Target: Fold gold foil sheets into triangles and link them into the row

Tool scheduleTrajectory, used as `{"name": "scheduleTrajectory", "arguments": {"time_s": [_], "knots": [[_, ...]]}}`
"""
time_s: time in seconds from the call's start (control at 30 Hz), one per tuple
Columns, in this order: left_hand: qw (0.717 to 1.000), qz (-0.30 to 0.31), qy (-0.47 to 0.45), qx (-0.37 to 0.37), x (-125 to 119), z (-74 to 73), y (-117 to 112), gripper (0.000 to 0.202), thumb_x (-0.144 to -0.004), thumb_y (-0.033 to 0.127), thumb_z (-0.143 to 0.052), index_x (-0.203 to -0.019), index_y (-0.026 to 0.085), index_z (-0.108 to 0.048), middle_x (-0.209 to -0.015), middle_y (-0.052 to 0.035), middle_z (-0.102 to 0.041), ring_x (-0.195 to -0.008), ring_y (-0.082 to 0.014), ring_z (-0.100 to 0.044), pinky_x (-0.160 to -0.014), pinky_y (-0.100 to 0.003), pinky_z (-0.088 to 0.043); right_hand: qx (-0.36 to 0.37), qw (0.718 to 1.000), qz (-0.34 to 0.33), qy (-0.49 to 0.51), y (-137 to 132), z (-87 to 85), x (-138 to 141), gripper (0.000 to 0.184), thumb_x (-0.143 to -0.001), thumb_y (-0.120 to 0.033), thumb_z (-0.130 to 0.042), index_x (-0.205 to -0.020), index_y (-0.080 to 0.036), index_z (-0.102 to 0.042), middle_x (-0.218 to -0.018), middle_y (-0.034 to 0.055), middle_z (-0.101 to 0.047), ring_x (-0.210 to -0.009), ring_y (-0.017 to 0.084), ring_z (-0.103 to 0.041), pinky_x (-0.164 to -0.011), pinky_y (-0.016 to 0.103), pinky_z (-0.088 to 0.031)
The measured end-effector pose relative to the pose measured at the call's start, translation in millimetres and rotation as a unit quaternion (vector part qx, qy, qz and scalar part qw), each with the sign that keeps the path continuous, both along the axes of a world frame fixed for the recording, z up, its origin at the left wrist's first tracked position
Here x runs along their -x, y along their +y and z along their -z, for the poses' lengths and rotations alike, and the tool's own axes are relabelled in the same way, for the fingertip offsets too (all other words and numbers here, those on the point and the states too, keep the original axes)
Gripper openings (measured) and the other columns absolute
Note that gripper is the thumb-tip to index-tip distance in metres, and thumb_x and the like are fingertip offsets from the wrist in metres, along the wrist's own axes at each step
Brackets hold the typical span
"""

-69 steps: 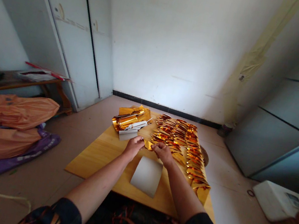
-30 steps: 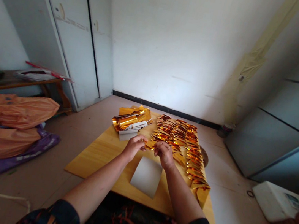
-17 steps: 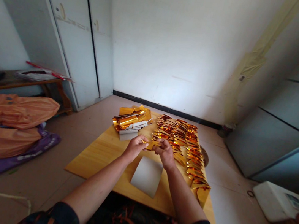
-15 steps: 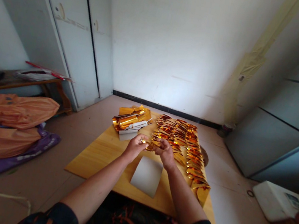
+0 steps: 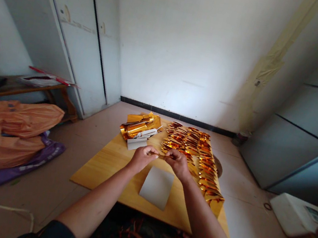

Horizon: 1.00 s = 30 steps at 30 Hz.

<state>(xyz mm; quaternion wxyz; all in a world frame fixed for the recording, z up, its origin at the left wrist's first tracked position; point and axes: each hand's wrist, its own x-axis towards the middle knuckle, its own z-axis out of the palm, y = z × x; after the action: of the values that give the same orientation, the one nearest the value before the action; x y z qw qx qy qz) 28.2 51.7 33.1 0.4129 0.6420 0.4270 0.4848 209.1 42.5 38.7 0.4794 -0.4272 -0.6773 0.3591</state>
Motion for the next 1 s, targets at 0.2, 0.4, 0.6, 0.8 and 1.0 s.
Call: {"name": "scheduleTrajectory", "arguments": {"time_s": [0.2, 0.4, 0.6, 0.8, 1.0], "knots": [[0.999, 0.004, -0.045, 0.028, -7.3, 0.8, -6.3, 0.003, -0.066, 0.018, -0.06, -0.068, 0.017, -0.059, -0.084, -0.0038, -0.07, -0.068, -0.0154, -0.063, -0.059, -0.025, -0.047, -0.104, 0.979, 0.048, -0.169, -7.8, -4.3, 0.2, 0.009, -0.073, -0.015, -0.051, -0.067, -0.02, -0.055, -0.067, -0.0016, -0.057, -0.061, 0.011, -0.05, -0.058, 0.021, -0.035], [0.983, 0.006, -0.166, 0.083, -17.7, 3.2, -12.4, 0.012, -0.06, 0.019, -0.064, -0.064, 0.017, -0.053, -0.08, -0.0036, -0.069, -0.076, -0.0182, -0.066, -0.071, -0.031, -0.051, -0.167, 0.958, 0.102, -0.209, -12.8, -1.3, 4.6, 0.015, -0.075, -0.012, -0.048, -0.065, -0.021, -0.054, -0.066, -0.0002, -0.057, -0.062, 0.012, -0.052, -0.06, 0.021, -0.037], [0.984, 0.018, -0.161, 0.07, -12.8, 6.5, -16.4, 0.014, -0.062, 0.021, -0.067, -0.069, 0.016, -0.056, -0.086, -0.0056, -0.07, -0.085, -0.0201, -0.065, -0.08, -0.034, -0.048, -0.166, 0.972, 0.081, -0.146, -20.0, 6.7, 2.9, 0.015, -0.077, -0.014, -0.049, -0.065, -0.021, -0.056, -0.066, -0.0007, -0.059, -0.064, 0.013, -0.055, -0.063, 0.023, -0.041], [0.994, 0.045, -0.092, 0.039, -7.5, 9.1, -24.7, 0.017, -0.067, 0.022, -0.067, -0.081, 0.016, -0.061, -0.093, -0.0058, -0.068, -0.091, -0.0204, -0.063, -0.084, -0.032, -0.046, -0.163, 0.978, 0.055, -0.119, -26.5, 8.9, -0.6, 0.014, -0.078, -0.017, -0.052, -0.065, -0.022, -0.057, -0.068, -0.0001, -0.062, -0.067, 0.014, -0.056, -0.066, 0.025, -0.043], [0.995, 0.046, -0.076, 0.043, -6.0, 12.9, -24.7, 0.016, -0.07, 0.024, -0.065, -0.083, 0.016, -0.061, -0.089, -0.0046, -0.067, -0.086, -0.0188, -0.061, -0.081, -0.031, -0.046, -0.108, 0.989, 0.046, -0.084, -27.4, 15.4, -1.5, 0.012, -0.076, -0.018, -0.056, -0.064, -0.02, -0.058, -0.066, -0.0003, -0.06, -0.063, 0.013, -0.055, -0.062, 0.024, -0.042]]}}
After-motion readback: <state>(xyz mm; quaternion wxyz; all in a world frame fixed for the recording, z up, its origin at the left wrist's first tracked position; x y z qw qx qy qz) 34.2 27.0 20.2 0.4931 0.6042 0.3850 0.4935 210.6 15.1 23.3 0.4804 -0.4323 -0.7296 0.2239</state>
